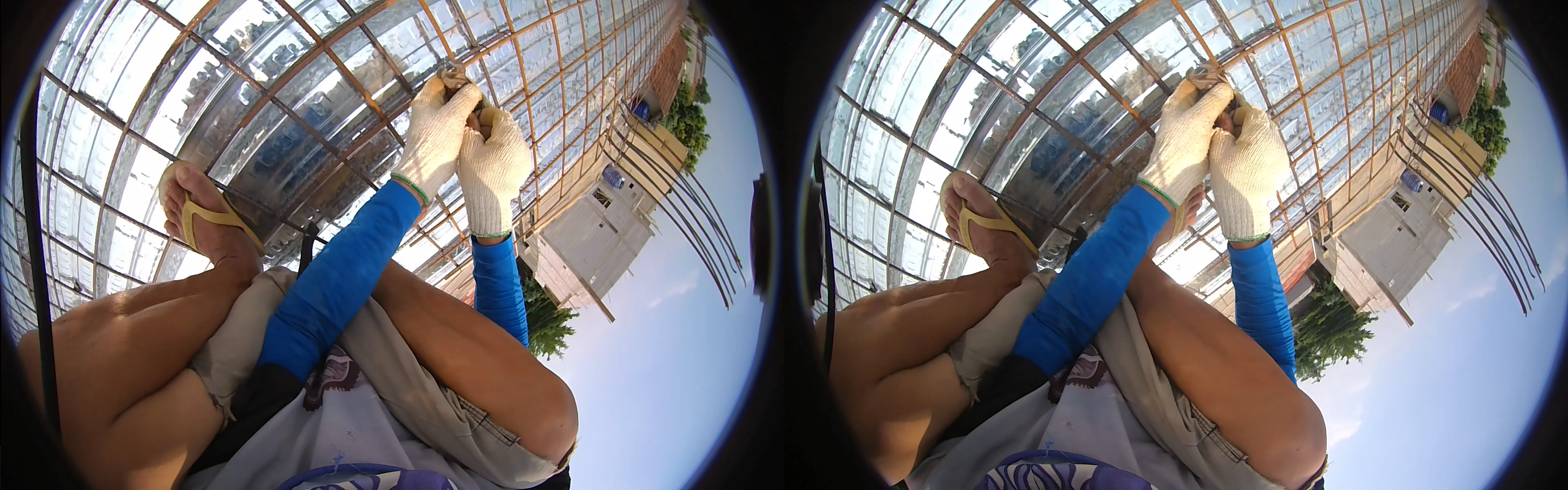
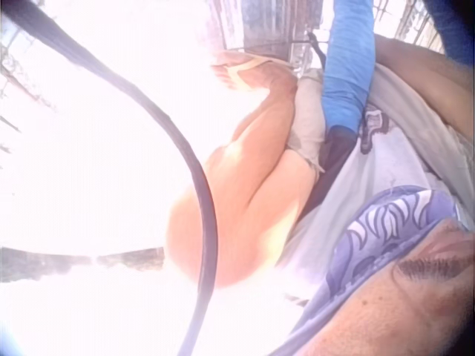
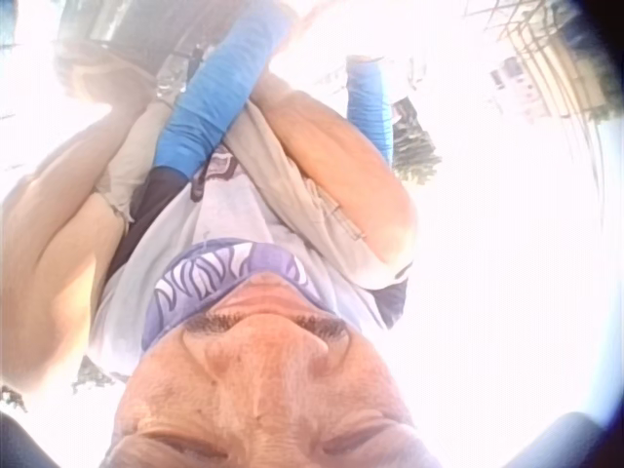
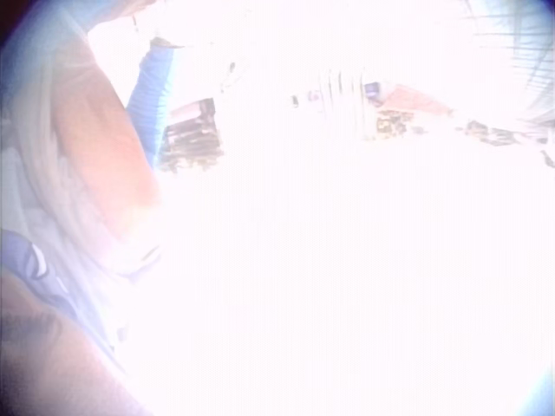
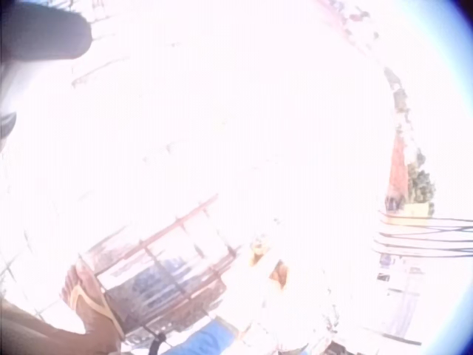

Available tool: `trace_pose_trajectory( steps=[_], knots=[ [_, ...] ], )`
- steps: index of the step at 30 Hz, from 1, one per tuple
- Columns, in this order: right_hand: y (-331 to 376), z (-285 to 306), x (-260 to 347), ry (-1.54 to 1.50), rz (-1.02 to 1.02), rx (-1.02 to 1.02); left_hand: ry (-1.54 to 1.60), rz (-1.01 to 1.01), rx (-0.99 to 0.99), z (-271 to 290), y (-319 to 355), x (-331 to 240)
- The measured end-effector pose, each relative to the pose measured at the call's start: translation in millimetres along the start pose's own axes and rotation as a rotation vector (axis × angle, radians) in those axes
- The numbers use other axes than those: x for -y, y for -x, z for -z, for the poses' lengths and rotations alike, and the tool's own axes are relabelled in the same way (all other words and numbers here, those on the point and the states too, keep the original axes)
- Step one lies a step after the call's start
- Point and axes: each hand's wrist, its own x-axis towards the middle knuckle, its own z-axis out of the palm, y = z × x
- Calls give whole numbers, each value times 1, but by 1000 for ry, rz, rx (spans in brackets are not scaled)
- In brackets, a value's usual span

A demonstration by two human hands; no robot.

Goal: The person uses pliers to twist and secure wire ties at the joints of a metal scaffolding grid. They repeatedly position the pliers, twist the wire, and move to the next joint to fasten the structure.

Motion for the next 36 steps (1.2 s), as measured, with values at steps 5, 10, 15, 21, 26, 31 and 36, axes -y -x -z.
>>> trace_pose_trajectory(
  steps=[5, 10, 15, 21, 26, 31, 36],
  knots=[
    [-38, 28, -40, -533, -220, -153, -254, -43, 125, -9, -15, -5],
    [-95, 80, -63, -66, -52, -337, -649, -340, 220, -40, -49, 0],
    [-154, 94, -68, 260, 18, -309, -452, -316, 213, -62, -50, 4],
    [-154, 117, -51, -137, 7, -402, -1147, -902, -214, -57, -55, -21],
    [-107, 102, 0, -482, -31, -222, -956, -758, 232, -69, -1, -25],
    [-101, 104, -21, -1011, -192, -25, -851, -567, 290, -74, 23, -19],
    [-98, 109, -21, -1518, -405, -6, -726, -600, 232, -92, 31, -19]
  ],
)
